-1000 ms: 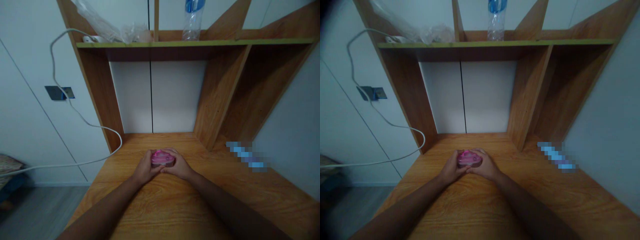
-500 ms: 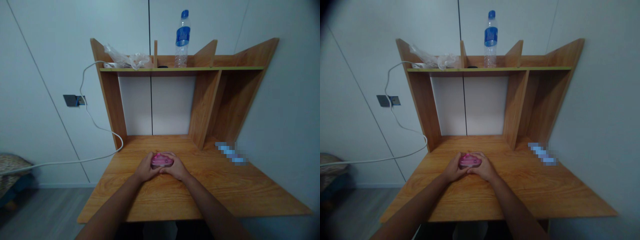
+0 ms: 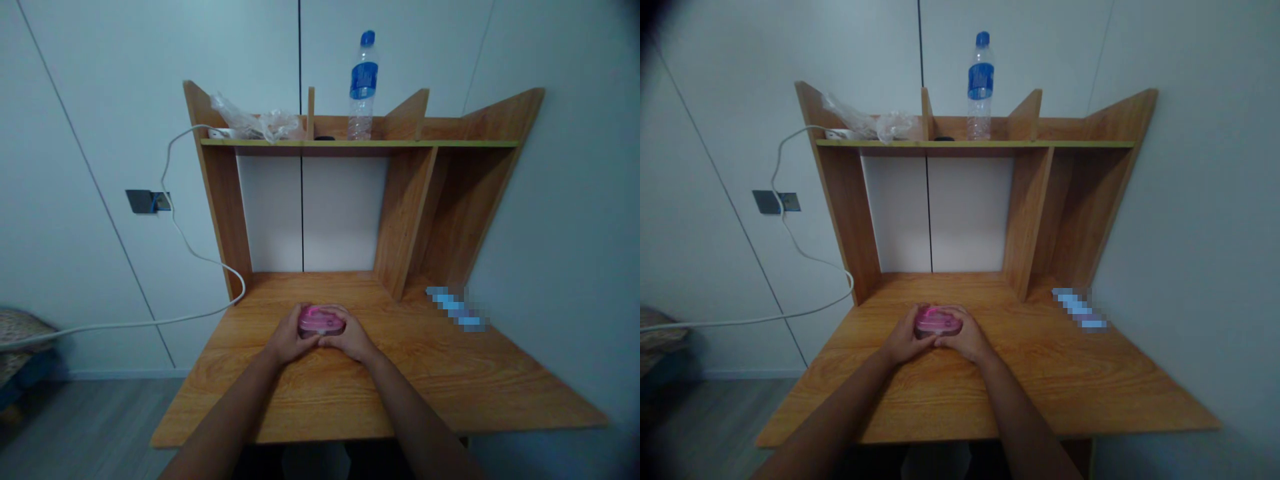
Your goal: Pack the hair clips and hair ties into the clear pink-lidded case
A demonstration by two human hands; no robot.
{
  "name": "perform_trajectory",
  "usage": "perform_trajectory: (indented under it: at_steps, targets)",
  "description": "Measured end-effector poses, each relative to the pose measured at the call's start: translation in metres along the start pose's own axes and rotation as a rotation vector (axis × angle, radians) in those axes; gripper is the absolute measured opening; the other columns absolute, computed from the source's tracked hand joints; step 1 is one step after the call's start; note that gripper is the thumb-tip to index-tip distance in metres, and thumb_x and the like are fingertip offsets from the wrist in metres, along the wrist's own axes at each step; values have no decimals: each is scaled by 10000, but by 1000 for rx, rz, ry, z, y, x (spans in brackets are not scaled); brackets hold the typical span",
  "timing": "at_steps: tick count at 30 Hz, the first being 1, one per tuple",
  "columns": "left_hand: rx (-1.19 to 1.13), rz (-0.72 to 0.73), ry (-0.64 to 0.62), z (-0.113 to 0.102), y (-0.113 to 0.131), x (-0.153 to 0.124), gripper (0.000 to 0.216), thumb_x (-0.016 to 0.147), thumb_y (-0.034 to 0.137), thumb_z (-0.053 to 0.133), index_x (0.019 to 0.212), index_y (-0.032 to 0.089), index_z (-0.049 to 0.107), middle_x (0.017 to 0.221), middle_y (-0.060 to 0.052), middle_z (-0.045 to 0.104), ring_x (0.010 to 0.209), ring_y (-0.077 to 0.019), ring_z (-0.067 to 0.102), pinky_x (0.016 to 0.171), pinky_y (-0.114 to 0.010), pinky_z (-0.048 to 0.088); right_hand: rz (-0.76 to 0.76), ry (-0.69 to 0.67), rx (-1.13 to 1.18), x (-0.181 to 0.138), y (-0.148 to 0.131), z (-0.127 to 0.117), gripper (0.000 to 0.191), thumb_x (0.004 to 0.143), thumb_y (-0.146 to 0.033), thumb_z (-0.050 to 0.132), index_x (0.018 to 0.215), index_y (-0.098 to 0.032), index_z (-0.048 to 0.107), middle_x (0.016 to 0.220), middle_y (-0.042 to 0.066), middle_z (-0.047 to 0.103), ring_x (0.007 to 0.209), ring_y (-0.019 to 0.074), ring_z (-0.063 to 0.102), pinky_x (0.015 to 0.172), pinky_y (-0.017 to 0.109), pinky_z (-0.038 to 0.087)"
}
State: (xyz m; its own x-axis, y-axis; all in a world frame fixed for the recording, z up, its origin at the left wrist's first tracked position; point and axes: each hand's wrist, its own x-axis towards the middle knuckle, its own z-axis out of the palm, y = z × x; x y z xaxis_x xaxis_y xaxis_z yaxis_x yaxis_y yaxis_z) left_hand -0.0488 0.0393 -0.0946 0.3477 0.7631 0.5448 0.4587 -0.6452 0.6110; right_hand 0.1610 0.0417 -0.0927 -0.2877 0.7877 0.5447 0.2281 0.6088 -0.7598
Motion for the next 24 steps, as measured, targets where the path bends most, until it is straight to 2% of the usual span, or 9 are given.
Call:
perform_trajectory:
  at_steps: [3,8,13,19,24]
  targets:
    - [4,-15,6,-2,-3,-1,912,691,427,815,1429,190,335,1296,-143,607,1127,-290,632,975,-430,518,-6,35,-41,-1,2,-2,644,588,-361,909,1185,-268,686,1286,82,600,1230,261,559,1073,429,446]
    - [12,-31,-6,-3,-7,-1,902,679,468,818,1424,183,396,1356,-147,584,1212,-309,594,1045,-433,481,-19,86,-146,-3,1,-5,582,630,-333,881,1179,-283,693,1391,90,507,1330,269,465,1124,449,395]
    - [38,-73,12,-2,-12,0,988,654,465,840,1463,167,355,1378,-165,567,1229,-336,580,1044,-474,473,-24,131,-236,-5,1,-14,552,703,-344,833,1227,-289,667,1356,92,530,1314,269,476,1137,462,374]
    - [46,-13,-18,-4,-9,-2,1060,558,562,872,1433,176,415,1423,-172,534,1293,-358,528,1105,-489,417,-51,59,-308,-7,-7,-14,682,678,-345,848,1315,-298,607,1403,90,518,1348,293,450,1149,482,367]
    - [59,39,-10,-9,1,-4,955,682,575,793,1459,197,385,1430,-160,537,1283,-332,546,1090,-477,438,-71,-28,-353,-8,-12,-13,635,807,-322,733,1406,-310,523,1503,81,456,1395,289,419,1165,509,347]
